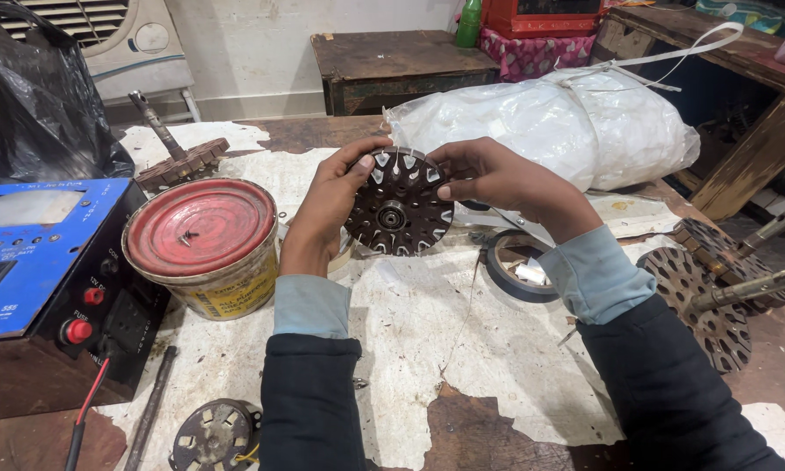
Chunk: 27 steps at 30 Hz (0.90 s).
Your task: The person cuts a strip of insulating material with scissors, fits small white insulating pieces around the slots of an electric motor rotor, and presses the rotor assembly onto the shaft, working it into place by hand. They then handle small metal components on the workbench.
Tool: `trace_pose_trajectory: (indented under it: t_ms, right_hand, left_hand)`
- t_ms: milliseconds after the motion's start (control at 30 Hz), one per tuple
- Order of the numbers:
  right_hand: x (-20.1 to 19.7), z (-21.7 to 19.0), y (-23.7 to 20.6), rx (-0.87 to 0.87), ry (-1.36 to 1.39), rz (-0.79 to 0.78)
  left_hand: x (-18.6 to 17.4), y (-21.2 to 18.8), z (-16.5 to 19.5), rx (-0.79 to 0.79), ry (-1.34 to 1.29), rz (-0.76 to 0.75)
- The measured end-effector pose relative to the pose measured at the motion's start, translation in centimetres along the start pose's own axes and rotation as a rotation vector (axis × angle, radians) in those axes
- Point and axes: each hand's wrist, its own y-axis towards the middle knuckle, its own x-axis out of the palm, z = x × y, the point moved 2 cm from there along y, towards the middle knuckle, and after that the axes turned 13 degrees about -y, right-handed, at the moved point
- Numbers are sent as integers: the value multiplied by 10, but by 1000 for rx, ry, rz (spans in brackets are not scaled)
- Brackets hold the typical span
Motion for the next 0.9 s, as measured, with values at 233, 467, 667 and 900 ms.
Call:
trace_pose_trajectory:
  t_ms: [233, 467, 667, 900]
  right_hand:
    - [0, -2, 1, 71, -1, 9]
    - [-1, -11, -1, -80, -20, 76]
    - [6, -13, 0, -102, 61, 168]
    - [5, -13, 0, -82, 64, 202]
  left_hand:
    - [1, -2, 2, -21, 23, 84]
    - [2, 2, 1, 69, 50, 60]
    - [2, 2, 4, 94, 51, 5]
    - [-2, 1, 6, 113, 20, 85]
